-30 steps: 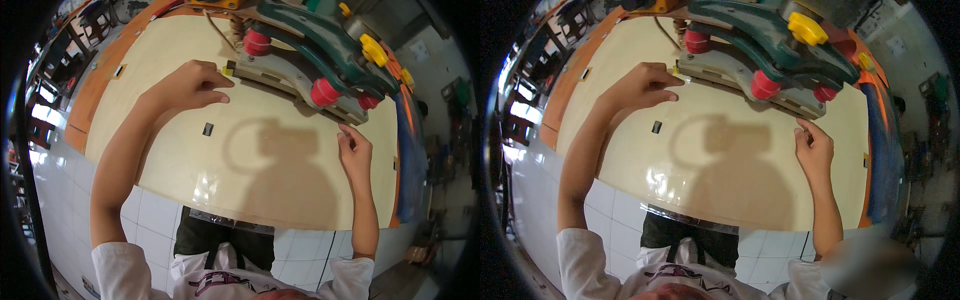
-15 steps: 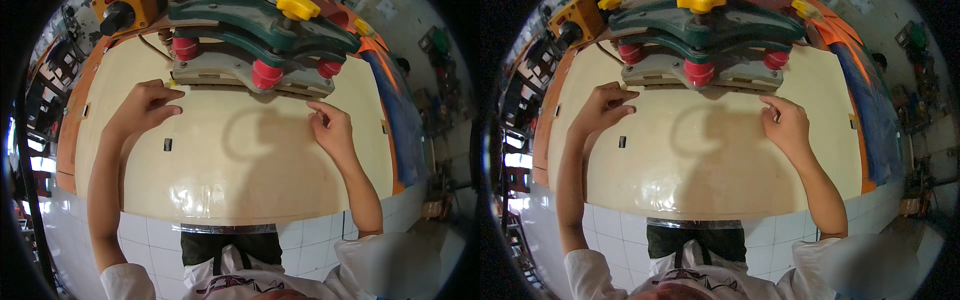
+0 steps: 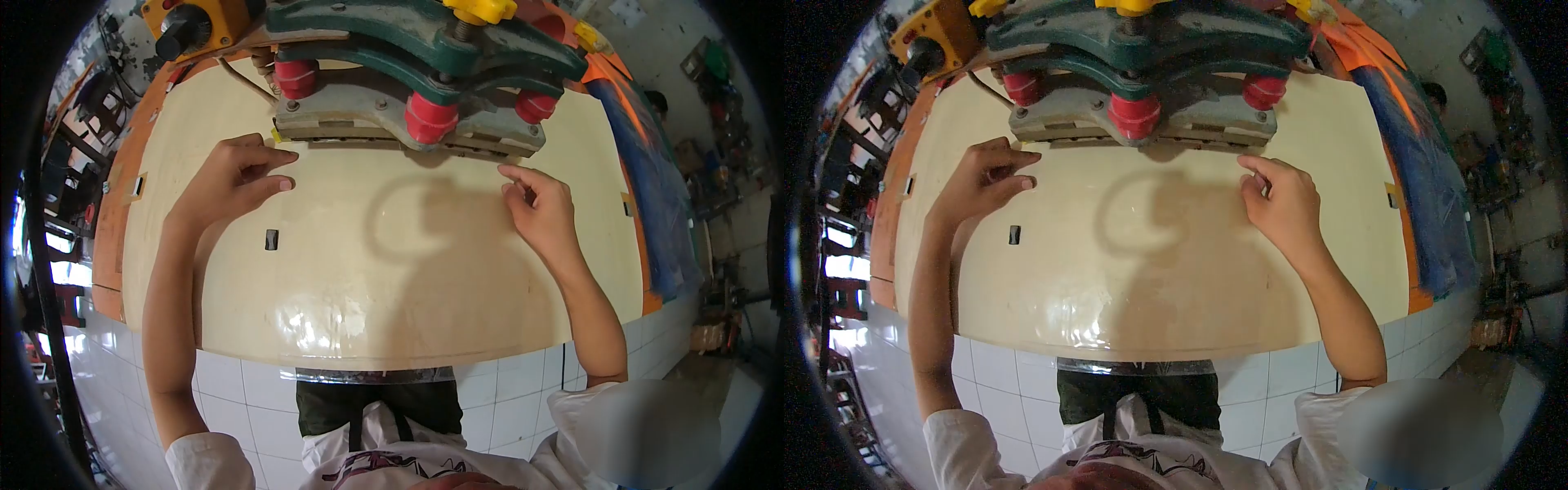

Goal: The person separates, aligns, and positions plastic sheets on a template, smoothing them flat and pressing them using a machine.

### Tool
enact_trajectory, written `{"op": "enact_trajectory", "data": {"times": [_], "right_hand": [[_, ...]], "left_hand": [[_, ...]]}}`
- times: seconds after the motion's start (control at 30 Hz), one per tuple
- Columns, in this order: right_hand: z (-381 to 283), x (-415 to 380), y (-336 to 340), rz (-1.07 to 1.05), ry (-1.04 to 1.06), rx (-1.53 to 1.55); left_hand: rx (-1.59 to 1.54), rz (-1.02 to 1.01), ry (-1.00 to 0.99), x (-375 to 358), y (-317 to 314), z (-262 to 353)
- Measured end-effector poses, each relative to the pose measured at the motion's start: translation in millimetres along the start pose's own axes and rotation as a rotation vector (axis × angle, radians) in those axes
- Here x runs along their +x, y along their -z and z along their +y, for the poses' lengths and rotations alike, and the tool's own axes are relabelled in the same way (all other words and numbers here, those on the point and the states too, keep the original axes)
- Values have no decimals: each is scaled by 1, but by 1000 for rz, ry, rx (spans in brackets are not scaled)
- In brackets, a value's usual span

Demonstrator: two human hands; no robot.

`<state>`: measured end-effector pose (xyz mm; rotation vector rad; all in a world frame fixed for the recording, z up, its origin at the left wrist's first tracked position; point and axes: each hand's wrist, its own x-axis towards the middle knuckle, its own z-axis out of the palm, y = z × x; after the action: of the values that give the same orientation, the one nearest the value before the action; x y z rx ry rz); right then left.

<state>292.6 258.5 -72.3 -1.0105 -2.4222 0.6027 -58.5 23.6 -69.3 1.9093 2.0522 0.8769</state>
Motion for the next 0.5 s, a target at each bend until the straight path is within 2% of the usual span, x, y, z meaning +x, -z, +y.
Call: {"op": "enact_trajectory", "data": {"times": [0.5], "right_hand": [[3, 1, -2, 15, 3, 13]], "left_hand": [[3, -12, 64, 0, 2, 11]]}}
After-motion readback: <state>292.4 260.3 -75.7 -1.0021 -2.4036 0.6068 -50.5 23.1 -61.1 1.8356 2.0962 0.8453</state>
